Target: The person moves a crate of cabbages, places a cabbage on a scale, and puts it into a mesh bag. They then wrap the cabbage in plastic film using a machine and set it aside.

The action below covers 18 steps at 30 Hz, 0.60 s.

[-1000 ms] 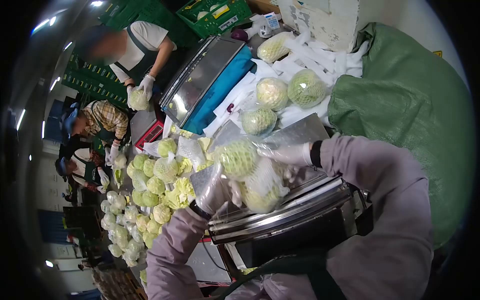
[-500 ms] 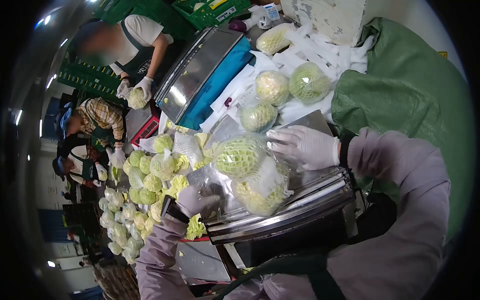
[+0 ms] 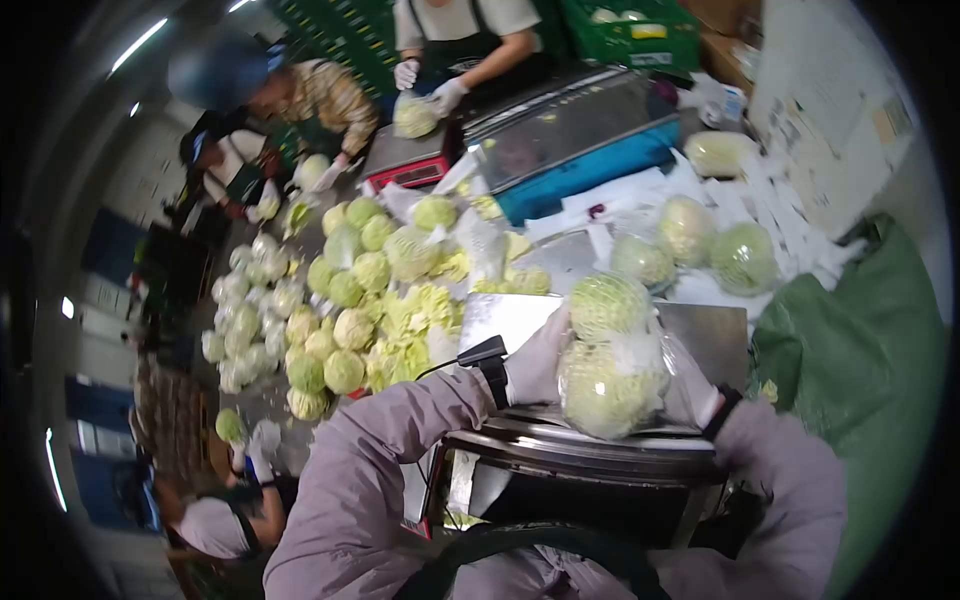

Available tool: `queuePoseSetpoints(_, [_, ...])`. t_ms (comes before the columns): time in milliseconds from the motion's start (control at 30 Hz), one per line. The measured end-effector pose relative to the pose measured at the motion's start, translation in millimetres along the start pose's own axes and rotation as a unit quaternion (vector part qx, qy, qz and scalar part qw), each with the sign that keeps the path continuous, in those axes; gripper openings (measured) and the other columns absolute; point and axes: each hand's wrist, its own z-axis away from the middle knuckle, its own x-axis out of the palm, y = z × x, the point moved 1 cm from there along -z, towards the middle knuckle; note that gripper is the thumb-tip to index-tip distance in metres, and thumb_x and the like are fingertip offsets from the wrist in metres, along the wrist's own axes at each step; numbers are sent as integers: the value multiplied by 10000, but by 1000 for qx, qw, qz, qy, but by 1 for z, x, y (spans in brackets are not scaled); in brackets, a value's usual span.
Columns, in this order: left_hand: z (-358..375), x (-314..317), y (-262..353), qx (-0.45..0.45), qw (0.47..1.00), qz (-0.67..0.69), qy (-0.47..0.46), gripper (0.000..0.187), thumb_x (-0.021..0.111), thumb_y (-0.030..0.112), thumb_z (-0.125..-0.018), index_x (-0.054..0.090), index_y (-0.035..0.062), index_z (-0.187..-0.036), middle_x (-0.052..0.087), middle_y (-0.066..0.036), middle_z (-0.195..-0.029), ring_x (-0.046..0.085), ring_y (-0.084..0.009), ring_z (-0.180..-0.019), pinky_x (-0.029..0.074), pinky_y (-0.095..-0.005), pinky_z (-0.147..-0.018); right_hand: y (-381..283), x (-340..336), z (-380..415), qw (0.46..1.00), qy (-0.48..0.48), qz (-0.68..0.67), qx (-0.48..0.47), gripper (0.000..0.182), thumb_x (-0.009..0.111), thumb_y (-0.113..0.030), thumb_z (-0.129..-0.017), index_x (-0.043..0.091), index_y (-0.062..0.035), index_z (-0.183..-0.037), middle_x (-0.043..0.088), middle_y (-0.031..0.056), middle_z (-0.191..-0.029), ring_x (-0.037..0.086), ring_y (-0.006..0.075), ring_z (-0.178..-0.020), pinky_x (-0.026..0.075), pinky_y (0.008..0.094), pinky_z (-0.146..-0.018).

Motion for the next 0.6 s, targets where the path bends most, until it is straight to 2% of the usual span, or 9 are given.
queuePoseSetpoints(100, [47,5,25,-59,997,-34,-33,1192,893,160,-527,113,33,-1419,378,-150,-1338,360,-235,-1259,324,-361,-1052,-9,72,51,884,-7,462,-69,454,335,-336,-990,401,-50,-1337,491,96,-1305,464,237,-1202,349,387,-1052])
queuePoseSetpoints(167, [84,7,60,-97,974,188,-84,1134,882,182,-556,153,17,-1409,339,-147,-1373,332,-231,-1277,274,-360,-1081,-12,115,83,856,-58,514,-6,474,379,-343,-977,389,-51,-1350,465,85,-1328,433,216,-1230,333,376,-1060])
queuePoseSetpoints(233, [116,-1,112,-125,930,279,-202,877,707,287,-807,149,5,-1421,356,-128,-1402,320,-205,-1296,244,-350,-1096,-1,132,109,784,-189,591,28,506,430,-367,-956,389,-50,-1349,471,81,-1322,439,209,-1221,324,377,-1061])
queuePoseSetpoints(300, [164,15,119,-157,879,360,-272,753,574,363,-904,168,9,-1429,344,-134,-1424,330,-195,-1298,265,-343,-1086,24,115,127,773,-233,586,64,541,449,-402,-947,384,-48,-1352,460,95,-1335,461,220,-1193,362,378,-1029])
queuePoseSetpoints(367, [218,31,104,-365,744,445,-340,738,470,490,-925,198,33,-1437,331,-123,-1437,363,-184,-1279,280,-359,-1081,52,101,155,828,-89,316,454,576,388,-435,-965,346,-31,-1373,429,126,-1364,471,272,-1198,409,397,-989])
queuePoseSetpoints(433, [255,32,120,-474,660,501,-297,746,380,580,-920,230,61,-1435,346,-119,-1431,421,-184,-1241,358,-372,-1034,81,85,169,870,-127,179,441,767,249,-592,-936,265,18,-1401,326,200,-1432,398,377,-1271,404,474,-991])
queuePoseSetpoints(467, [262,30,135,-428,697,515,-259,777,332,643,-898,265,77,-1426,394,-127,-1400,494,-208,-1180,430,-379,-968,91,88,180,894,-103,130,417,807,243,-624,-918,257,22,-1403,309,211,-1438,388,386,-1277,383,484,-1006])
queuePoseSetpoints(500, [283,34,117,-505,608,570,-224,782,352,652,-886,345,49,-1384,451,-163,-1351,524,-249,-1158,457,-387,-942,103,91,191,913,-81,79,392,847,237,-655,-899,249,25,-1405,292,222,-1445,378,394,-1282,363,495,-1022])
queuePoseSetpoints(600, [332,23,113,-488,528,674,-171,875,311,683,-872,396,-59,-1328,445,-241,-1337,452,-301,-1248,385,-395,-1027,133,91,220,970,-78,39,228,832,348,-621,-892,270,43,-1387,349,243,-1402,407,412,-1255,391,487,-998])
